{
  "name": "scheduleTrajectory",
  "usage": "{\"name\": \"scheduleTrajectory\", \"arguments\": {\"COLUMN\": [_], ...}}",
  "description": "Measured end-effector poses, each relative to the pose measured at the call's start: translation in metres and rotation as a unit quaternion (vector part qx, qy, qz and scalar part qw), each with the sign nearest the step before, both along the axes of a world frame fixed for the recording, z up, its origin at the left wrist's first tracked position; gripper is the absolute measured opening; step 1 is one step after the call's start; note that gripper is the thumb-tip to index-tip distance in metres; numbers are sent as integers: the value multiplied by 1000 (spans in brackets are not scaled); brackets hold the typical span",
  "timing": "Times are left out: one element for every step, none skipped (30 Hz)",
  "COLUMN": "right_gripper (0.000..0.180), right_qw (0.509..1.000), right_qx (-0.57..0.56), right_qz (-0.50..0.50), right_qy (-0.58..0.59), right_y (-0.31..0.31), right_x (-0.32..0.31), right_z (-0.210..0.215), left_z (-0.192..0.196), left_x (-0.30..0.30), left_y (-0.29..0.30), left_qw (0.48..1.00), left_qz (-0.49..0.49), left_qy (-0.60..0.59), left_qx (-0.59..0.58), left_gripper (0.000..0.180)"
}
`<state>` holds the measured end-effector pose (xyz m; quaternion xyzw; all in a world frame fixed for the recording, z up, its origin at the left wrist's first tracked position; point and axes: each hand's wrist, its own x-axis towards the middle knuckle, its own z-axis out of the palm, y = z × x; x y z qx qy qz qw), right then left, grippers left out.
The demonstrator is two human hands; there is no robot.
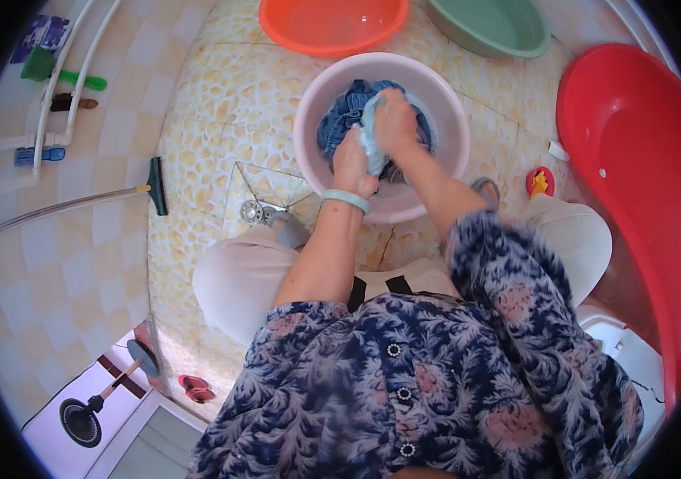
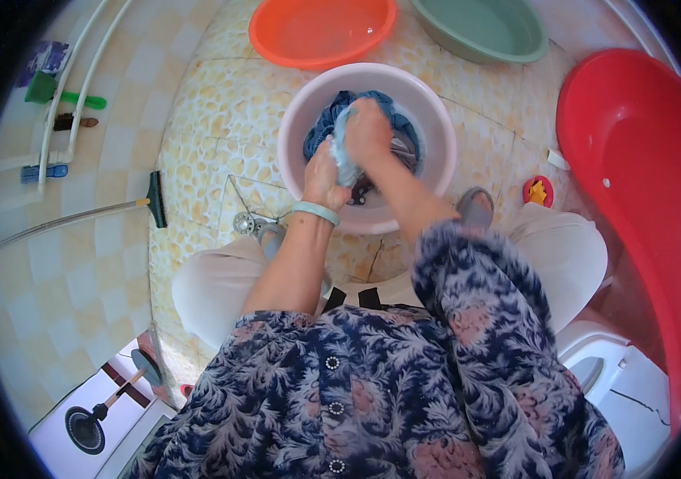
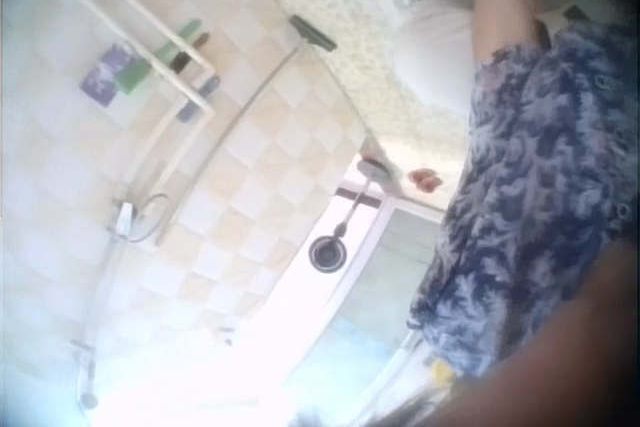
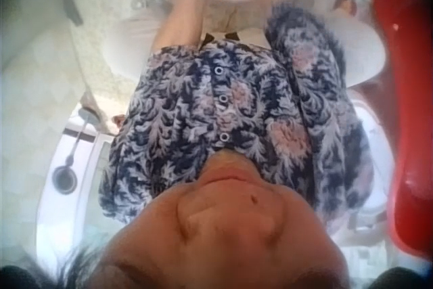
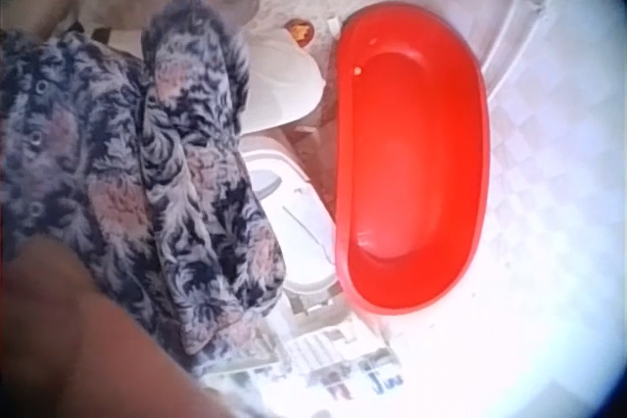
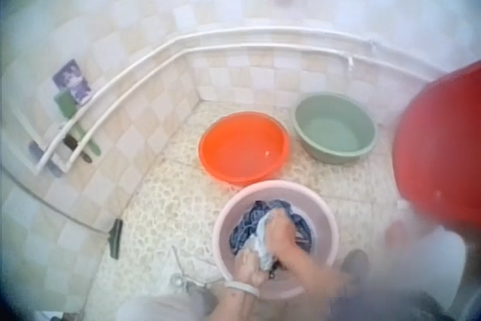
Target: The person washes clothes by hand in a basin, adding laundry powder from a container and scrubbing the garments in soapy water.
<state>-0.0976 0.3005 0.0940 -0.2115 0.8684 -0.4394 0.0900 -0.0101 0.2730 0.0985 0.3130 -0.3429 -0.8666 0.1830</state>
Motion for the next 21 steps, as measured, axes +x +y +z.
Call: {"name": "scheduleTrajectory", "arguments": {"right_gripper": [19,21,23,23,24,23,22,22,20,18,18,18,18,17,17,19,20,20,20,21,21], "right_qw": [1000,999,996,986,970,979,970,969,974,976,977,969,957,975,991,997,1000,1000,992,966,961], "right_qx": [8,-20,-47,-92,-135,-171,-208,-207,-179,-154,-155,-176,-203,-128,-20,-14,-4,-7,-90,-169,-179], "right_qz": [-10,-5,-2,12,24,74,126,130,140,149,145,160,183,177,128,77,20,25,-2,-32,22], "right_qy": [4,-36,-74,-137,-199,-85,27,23,28,35,33,68,99,33,-22,-9,9,10,-91,-191,-210], "right_y": [-5,-4,-2,-2,2,11,17,19,24,24,22,17,7,-6,4,-7,-10,-12,-12,-13,-6], "right_x": [-16,-15,-14,0,22,44,66,79,83,83,80,78,81,69,21,-1,-22,-26,-24,-22,-11], "right_z": [-2,-8,-14,-8,7,15,24,34,40,47,48,51,55,50,27,13,1,0,3,5,5], "left_z": [14,8,9,7,8,12,-3,-32,-33,-30,-7,18,-20,-61,17,22,19,8,2,-5,-12], "left_x": [-5,-8,-9,-8,-7,0,12,23,21,19,15,9,17,23,-5,-4,-12,-14,-15,-14,-9], "left_y": [0,-2,-2,-6,-11,-16,-27,-38,-35,-34,-19,0,-20,-39,-2,-4,-3,-5,-6,-7,-6], "left_qw": [985,987,987,981,973,972,971,981,979,976,977,908,957,967,965,975,981,982,988,993,993], "left_qz": [62,67,65,98,128,136,142,122,104,85,82,162,61,-11,104,76,43,48,57,65,69], "left_qy": [-72,-59,-59,-55,-51,-57,-60,-47,-17,12,9,193,226,253,-37,-78,-115,-113,-81,-48,-50], "left_qx": [142,137,137,161,185,183,182,144,173,200,199,336,170,-12,239,193,149,147,116,85,87], "left_gripper": [24,25,25,26,29,29,29,29,28,28,28,27,24,22,21,23,25,25,26,28,28]}}
